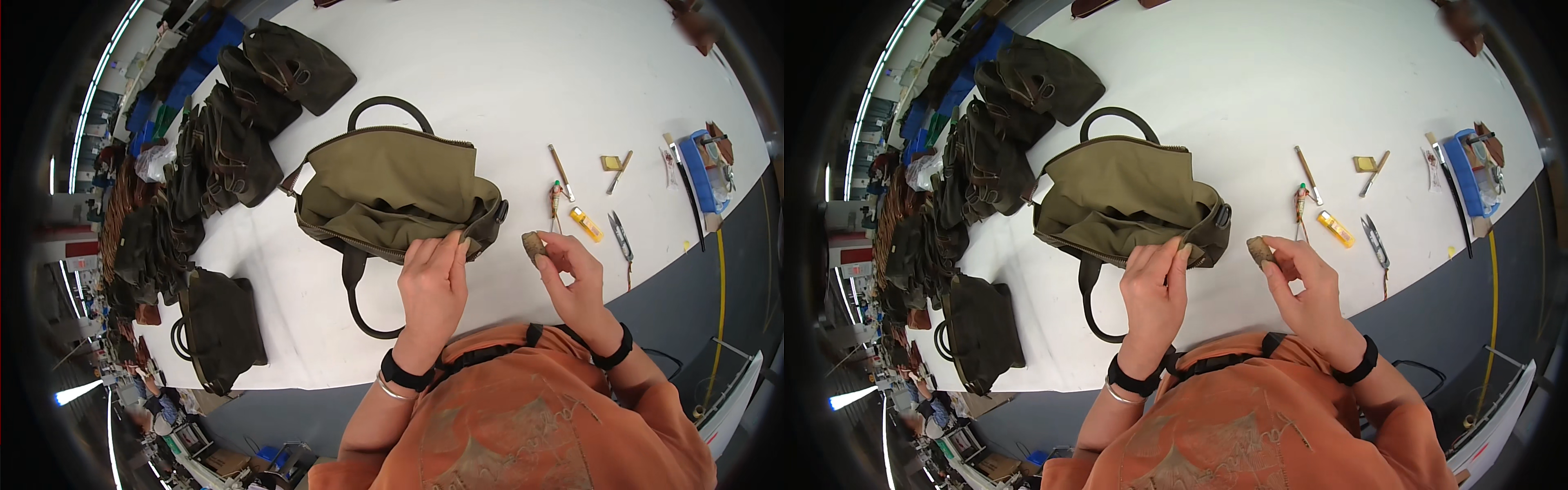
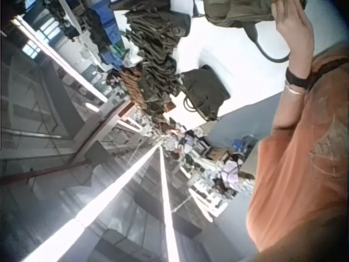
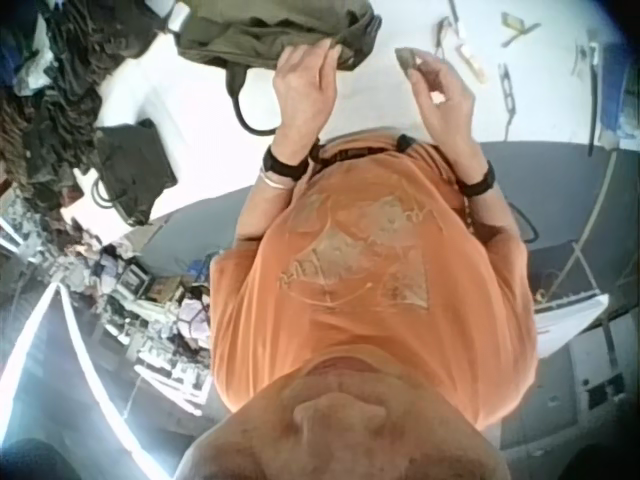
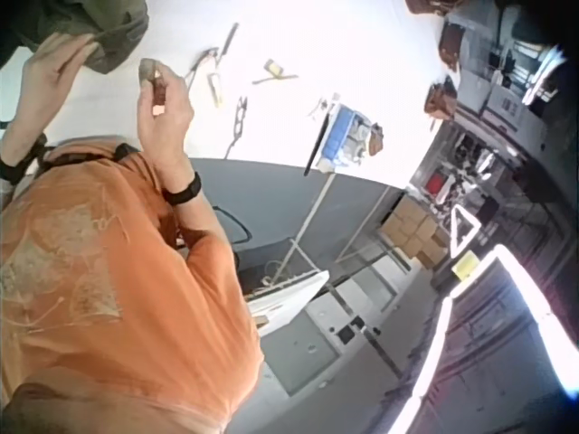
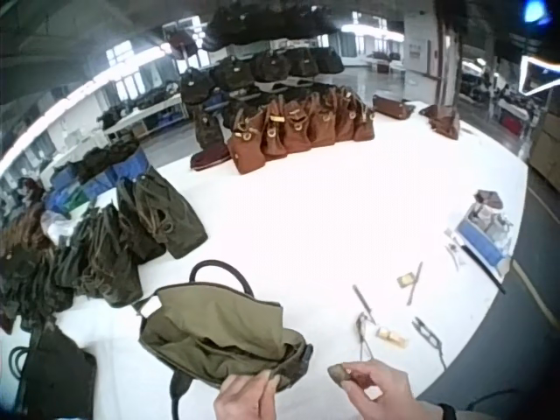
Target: The person repairs a green canvas bag by applying a substance to the zipper area using a small brush and a wooden block. They then use a colorful tool to manipulate the zipper slider and test the mechanism. Finally, they wipe the exterior of the bag with a sponge-like block.
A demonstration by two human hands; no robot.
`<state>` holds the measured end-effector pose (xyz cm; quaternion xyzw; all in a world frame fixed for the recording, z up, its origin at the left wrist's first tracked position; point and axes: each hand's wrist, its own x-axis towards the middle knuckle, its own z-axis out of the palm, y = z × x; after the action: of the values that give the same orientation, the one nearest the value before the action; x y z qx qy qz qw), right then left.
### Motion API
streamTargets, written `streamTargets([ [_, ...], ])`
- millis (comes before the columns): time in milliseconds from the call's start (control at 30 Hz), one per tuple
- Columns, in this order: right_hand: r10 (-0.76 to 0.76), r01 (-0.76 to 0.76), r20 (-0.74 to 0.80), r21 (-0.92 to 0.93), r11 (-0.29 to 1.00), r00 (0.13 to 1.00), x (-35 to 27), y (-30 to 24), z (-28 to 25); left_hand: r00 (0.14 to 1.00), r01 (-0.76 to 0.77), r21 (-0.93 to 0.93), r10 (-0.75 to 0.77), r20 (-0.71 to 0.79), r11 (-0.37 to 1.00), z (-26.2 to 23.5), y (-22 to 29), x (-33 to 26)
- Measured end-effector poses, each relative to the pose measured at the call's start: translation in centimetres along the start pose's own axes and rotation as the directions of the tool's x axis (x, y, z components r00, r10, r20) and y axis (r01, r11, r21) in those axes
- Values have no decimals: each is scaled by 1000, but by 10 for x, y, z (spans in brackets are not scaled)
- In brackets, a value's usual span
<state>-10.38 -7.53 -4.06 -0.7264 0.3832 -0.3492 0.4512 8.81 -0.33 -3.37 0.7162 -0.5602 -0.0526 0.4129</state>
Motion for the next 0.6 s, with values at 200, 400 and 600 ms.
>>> streamTargets([
  [200, 176, -175, 26, -47, 984, 984, -4, 44, 13, 1000, 3, -19, -3, 15, 1000, -2, 1, -1],
  [400, 206, -196, 45, -161, 967, 978, -2, 71, 28, 997, 52, -55, -49, 53, 997, -7, 9, 2],
  [600, 226, -226, -25, -24, 974, 974, 5, 60, 26, 988, 122, -21, -119, 100, 992, -15, 23, 8],
])
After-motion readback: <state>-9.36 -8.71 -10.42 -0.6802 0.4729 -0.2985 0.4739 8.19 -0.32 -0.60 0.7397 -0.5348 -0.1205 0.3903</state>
